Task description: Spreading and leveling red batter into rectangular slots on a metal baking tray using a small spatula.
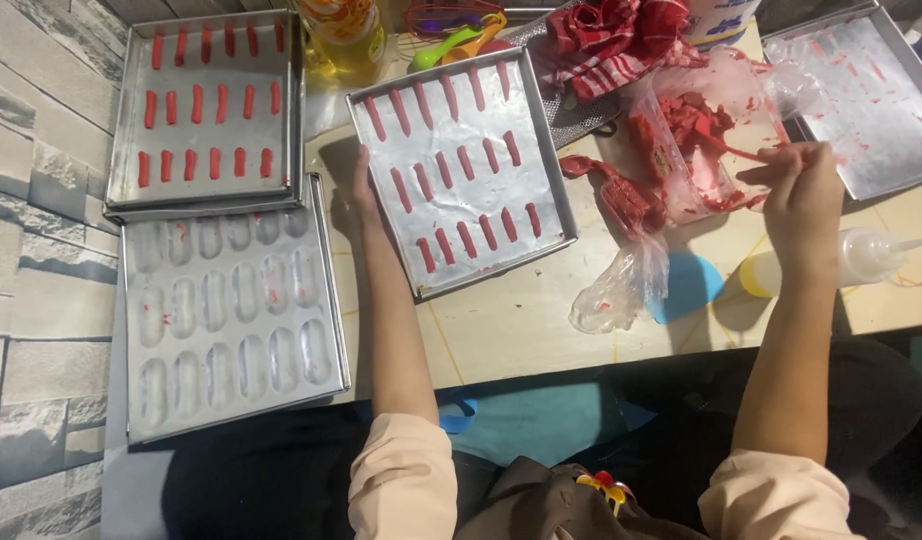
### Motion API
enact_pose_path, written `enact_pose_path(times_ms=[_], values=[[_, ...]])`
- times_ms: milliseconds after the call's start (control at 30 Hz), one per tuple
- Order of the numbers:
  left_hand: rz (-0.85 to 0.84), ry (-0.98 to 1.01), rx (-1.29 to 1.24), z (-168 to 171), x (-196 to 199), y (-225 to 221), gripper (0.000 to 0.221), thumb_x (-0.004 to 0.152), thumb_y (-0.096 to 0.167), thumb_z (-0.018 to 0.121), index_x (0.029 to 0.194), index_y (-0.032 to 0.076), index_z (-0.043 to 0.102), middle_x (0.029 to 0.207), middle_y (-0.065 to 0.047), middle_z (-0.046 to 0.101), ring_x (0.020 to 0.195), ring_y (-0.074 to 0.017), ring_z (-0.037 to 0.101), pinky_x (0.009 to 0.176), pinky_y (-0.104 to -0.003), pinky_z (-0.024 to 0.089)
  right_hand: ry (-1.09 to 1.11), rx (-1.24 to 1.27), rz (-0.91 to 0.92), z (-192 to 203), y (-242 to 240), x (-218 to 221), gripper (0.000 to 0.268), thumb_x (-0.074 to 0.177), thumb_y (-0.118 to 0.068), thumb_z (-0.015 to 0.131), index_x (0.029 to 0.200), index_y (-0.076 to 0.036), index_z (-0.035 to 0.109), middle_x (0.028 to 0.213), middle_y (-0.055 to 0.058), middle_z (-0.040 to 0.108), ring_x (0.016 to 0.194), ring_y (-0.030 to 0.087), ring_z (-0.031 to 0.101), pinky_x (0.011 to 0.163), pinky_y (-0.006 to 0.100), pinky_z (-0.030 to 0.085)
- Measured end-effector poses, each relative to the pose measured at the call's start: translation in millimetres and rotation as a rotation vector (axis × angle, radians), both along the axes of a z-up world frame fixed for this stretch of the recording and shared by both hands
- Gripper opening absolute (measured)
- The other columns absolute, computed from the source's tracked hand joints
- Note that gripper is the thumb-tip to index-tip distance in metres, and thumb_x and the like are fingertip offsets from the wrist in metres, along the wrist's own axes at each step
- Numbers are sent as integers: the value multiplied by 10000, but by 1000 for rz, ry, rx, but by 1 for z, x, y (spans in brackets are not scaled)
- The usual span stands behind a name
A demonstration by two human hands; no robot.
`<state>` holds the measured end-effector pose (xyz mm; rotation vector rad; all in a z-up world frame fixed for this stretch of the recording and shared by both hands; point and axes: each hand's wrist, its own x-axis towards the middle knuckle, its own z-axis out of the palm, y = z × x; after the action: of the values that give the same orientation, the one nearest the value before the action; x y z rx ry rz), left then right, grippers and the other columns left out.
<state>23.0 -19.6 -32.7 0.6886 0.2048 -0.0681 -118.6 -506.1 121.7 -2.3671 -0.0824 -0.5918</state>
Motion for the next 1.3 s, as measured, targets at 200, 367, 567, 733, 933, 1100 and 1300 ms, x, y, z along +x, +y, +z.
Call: enact_pose_path(times_ms=[200,367,567,733,933,1100,1300], values=[[-11,-10,11,5,-3,0,507,956,373,596,1273,-19,648,1116,-137,718,848,-156,677,740,-236,527,19,67,13,7,-30,11,132,1302,9,339,1233,116,374,1191,263,649,974,338,726,799,331,546],[2,-24,13,10,2,-1,515,954,372,595,1279,-25,645,1129,-143,717,860,-160,679,751,-237,529,-28,-1,27,38,-9,-2,133,1284,38,334,1247,146,400,1204,296,665,999,362,730,827,374,552],[26,-15,34,7,-2,2,526,952,371,593,1286,-32,642,1145,-152,716,875,-164,682,766,-239,531,-163,189,137,41,-14,-19,456,1371,-296,308,1361,149,411,1210,322,591,1058,427,706,933,424,610],[59,0,44,4,6,2,538,950,371,591,1294,-40,639,1162,-160,714,890,-169,685,781,-241,534,-117,596,82,29,-21,-24,257,1286,-360,338,1288,-130,452,1387,122,618,1096,239,724,991,290,662],[42,-65,21,-7,7,5,528,961,376,579,1292,-33,628,1123,-145,707,891,-176,680,792,-275,548,-144,889,70,31,5,-22,208,1200,-342,466,1121,-175,562,1214,54,659,828,73,595,704,148,449],[24,-108,-18,-11,9,5,521,982,367,553,1323,-24,603,1168,-151,696,941,-177,678,834,-281,544,-162,880,133,26,9,-22,200,1215,-333,464,1154,-175,570,1220,49,671,853,48,686,802,110,611],[47,-58,20,-10,9,4,552,958,385,565,1325,-26,598,1160,-171,693,900,-187,674,788,-279,540,-158,902,91,33,22,-25,193,1191,-347,493,1138,-187,587,1197,37,659,842,28,635,757,77,555]])
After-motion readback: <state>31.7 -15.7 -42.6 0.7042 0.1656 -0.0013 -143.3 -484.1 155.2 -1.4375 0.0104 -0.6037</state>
